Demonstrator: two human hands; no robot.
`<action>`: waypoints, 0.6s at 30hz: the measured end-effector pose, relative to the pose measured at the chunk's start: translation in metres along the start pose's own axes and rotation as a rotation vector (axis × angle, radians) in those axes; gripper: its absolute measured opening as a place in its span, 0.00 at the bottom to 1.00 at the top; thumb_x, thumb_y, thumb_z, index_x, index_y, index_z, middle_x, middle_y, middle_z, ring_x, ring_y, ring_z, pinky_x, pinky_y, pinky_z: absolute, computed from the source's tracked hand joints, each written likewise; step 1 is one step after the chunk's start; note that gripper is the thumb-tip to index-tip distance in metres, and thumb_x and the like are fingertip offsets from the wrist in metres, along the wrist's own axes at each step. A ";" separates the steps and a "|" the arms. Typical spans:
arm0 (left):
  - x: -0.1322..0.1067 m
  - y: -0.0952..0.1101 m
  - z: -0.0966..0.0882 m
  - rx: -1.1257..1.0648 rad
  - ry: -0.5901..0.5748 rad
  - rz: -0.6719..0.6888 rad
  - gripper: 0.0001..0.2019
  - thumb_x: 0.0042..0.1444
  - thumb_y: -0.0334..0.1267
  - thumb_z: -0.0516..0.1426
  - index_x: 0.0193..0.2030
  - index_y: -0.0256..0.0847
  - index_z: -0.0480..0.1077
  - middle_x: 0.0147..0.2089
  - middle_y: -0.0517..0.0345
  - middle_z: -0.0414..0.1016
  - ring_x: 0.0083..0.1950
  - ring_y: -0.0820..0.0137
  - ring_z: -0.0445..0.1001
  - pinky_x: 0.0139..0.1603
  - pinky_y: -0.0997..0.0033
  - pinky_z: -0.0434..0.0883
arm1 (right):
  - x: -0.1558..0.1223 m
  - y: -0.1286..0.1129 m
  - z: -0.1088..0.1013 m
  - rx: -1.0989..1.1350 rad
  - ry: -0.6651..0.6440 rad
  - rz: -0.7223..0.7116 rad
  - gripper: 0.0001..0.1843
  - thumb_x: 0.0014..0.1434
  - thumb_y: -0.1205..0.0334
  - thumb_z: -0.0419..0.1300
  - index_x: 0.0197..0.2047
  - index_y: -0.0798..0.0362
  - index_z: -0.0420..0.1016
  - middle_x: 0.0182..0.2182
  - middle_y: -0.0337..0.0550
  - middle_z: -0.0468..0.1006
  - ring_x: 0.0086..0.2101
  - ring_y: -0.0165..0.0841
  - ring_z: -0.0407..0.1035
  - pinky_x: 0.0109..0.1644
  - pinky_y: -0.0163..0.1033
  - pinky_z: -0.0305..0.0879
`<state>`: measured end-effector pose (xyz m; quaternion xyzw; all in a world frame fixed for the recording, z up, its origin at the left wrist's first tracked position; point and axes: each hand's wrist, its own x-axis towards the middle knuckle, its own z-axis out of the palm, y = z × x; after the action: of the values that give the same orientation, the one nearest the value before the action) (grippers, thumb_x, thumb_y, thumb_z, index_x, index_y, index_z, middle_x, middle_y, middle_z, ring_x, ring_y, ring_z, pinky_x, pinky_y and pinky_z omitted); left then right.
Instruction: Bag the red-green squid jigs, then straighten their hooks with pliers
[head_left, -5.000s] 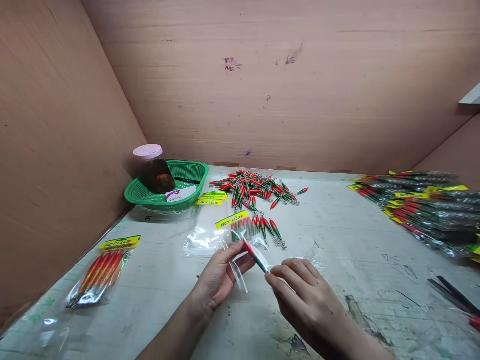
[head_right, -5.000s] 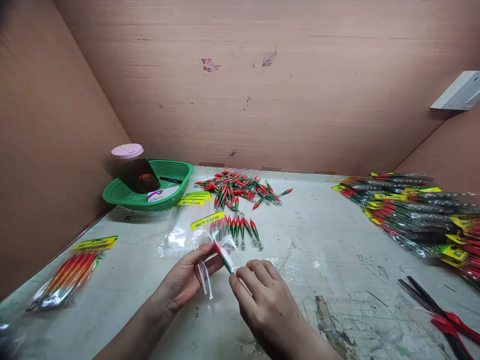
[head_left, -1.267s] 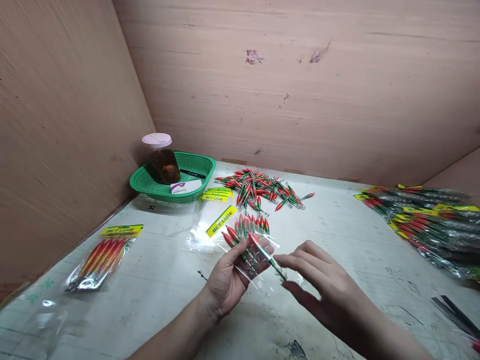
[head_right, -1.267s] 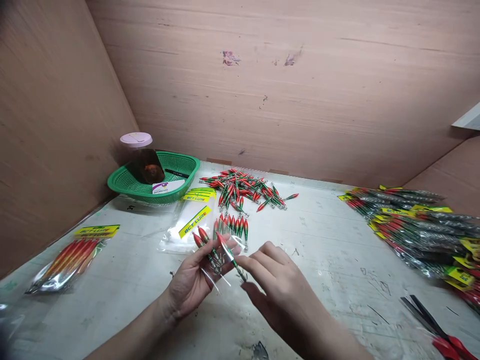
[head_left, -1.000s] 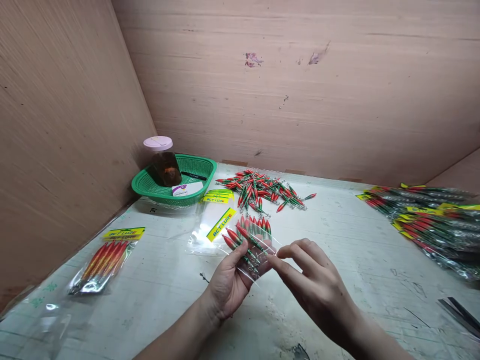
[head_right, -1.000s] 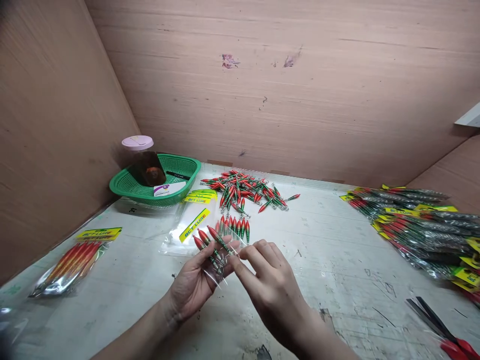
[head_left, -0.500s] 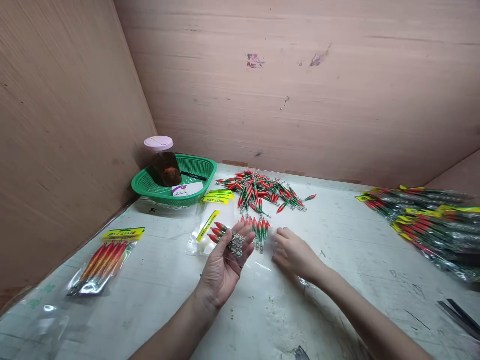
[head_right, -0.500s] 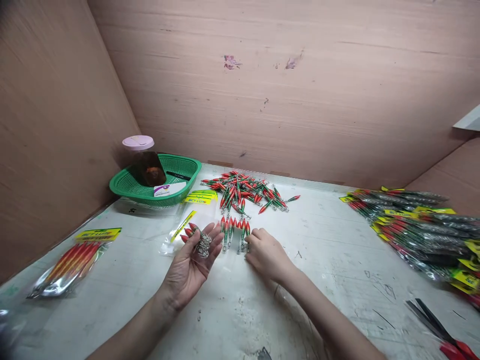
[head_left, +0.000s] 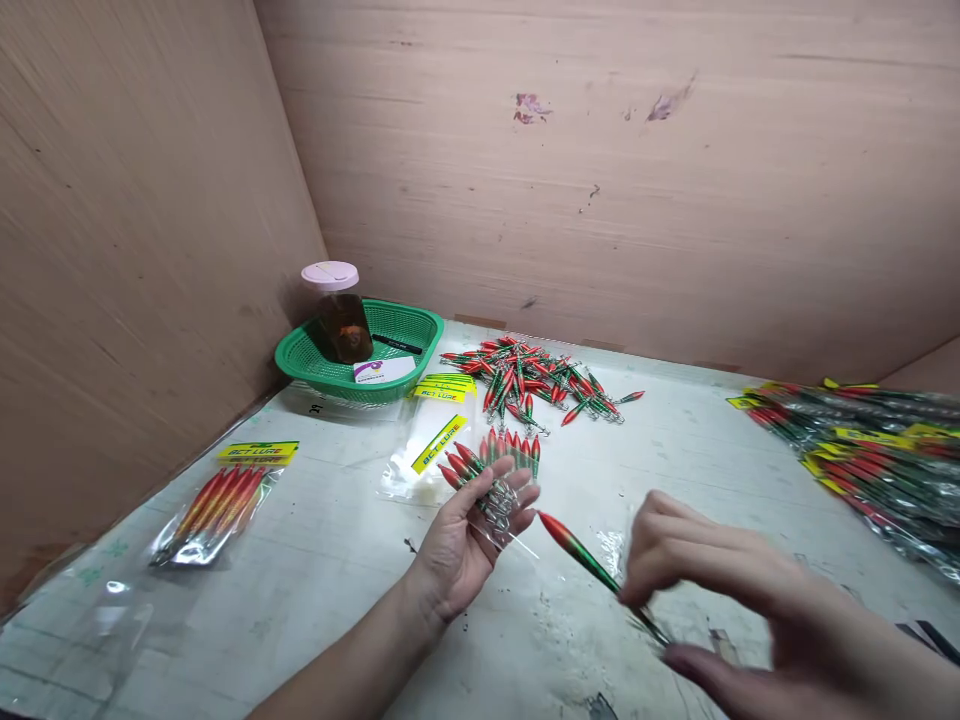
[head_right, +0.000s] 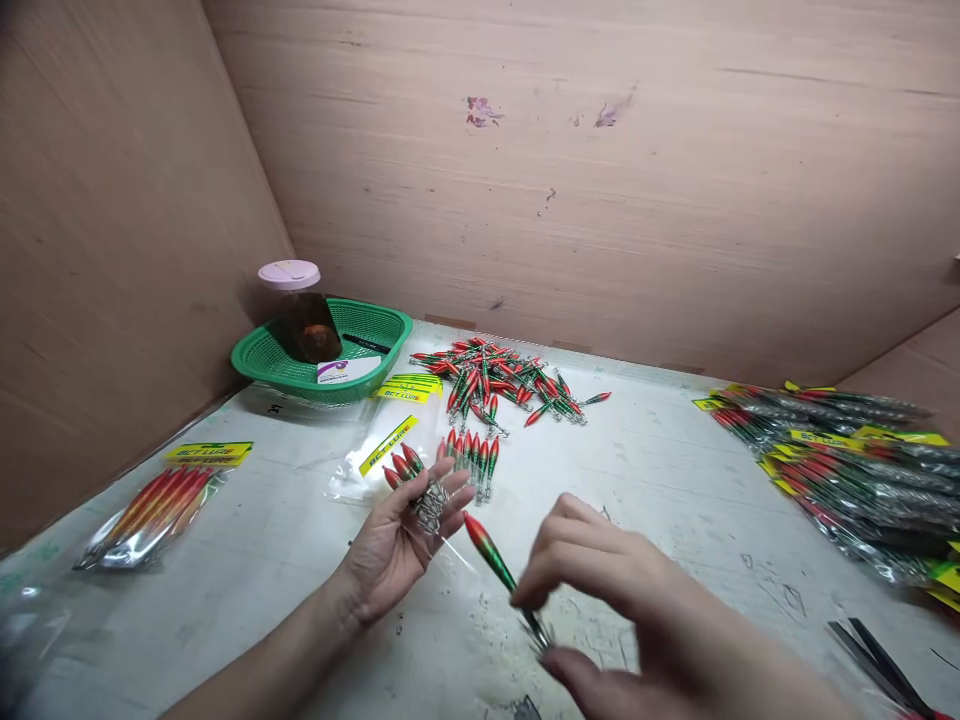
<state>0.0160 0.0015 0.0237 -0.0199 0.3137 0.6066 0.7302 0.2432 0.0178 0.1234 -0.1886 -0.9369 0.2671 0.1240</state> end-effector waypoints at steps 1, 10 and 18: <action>0.000 -0.001 -0.001 0.015 -0.012 -0.011 0.10 0.60 0.31 0.56 0.46 0.33 0.75 0.41 0.46 0.82 0.39 0.64 0.82 0.38 0.69 0.79 | 0.008 -0.001 0.007 -0.062 0.035 0.012 0.12 0.59 0.70 0.59 0.45 0.47 0.70 0.35 0.41 0.75 0.37 0.34 0.69 0.41 0.41 0.70; -0.005 -0.007 -0.002 0.063 -0.055 -0.032 0.11 0.61 0.33 0.56 0.47 0.32 0.74 0.41 0.45 0.82 0.38 0.65 0.81 0.36 0.69 0.78 | 0.041 0.014 0.050 -0.484 0.477 -0.105 0.08 0.64 0.72 0.54 0.42 0.55 0.73 0.35 0.46 0.78 0.35 0.35 0.65 0.36 0.40 0.63; -0.009 -0.011 -0.003 0.069 -0.115 -0.069 0.14 0.62 0.33 0.55 0.53 0.29 0.70 0.44 0.42 0.81 0.38 0.64 0.81 0.39 0.66 0.79 | 0.051 0.014 0.060 -0.470 0.601 -0.042 0.06 0.61 0.74 0.57 0.34 0.54 0.70 0.26 0.41 0.70 0.30 0.33 0.60 0.35 0.40 0.57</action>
<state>0.0241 -0.0102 0.0220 0.0295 0.2912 0.5701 0.7676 0.1811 0.0231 0.0735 -0.2625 -0.8980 -0.0250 0.3521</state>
